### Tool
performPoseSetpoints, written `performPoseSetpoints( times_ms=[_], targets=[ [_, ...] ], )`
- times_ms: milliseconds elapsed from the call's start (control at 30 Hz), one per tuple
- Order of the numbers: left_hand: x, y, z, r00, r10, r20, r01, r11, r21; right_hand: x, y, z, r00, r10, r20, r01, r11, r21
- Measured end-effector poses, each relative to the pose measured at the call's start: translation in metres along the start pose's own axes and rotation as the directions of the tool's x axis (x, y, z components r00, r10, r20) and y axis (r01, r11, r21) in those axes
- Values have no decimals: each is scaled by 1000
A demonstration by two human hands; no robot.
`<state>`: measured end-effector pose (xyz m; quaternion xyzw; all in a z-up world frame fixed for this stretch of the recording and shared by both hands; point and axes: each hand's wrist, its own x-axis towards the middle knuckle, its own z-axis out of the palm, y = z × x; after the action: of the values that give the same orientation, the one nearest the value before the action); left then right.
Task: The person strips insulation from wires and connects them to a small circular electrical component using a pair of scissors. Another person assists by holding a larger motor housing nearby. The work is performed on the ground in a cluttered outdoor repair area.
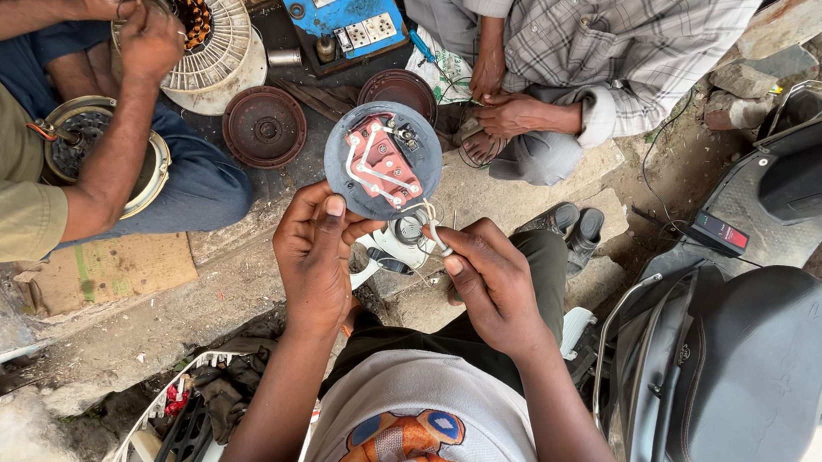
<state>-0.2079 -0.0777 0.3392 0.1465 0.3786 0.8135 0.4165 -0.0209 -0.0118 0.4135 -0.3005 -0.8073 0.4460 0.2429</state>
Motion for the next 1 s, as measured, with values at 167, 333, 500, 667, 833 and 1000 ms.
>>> performPoseSetpoints(
  times_ms=[167,333,500,667,833,1000],
  targets=[
    [1,1,1,1000,2,18,-2,1000,-4,2,1,-1,1000,3,6,-3,1000,4],
    [2,0,1,1000,-9,15,9,1000,9,3,5,-1,999,-54,-4,54,998,-36],
    [3,-1,-3,1000,-12,23,12,1000,-3,4,7,-1,996,-84,4,84,994,-76],
    [4,-1,-5,999,-9,30,9,1000,-2,5,4,0,998,54,31,-54,998,28],
    [4,1,-8,999,-29,43,28,999,19,2,11,4,997,63,34,-65,995,71],
    [2,-2,-12,998,-42,36,42,999,-3,1,16,3,992,80,93,-99,971,220]
  ],
)
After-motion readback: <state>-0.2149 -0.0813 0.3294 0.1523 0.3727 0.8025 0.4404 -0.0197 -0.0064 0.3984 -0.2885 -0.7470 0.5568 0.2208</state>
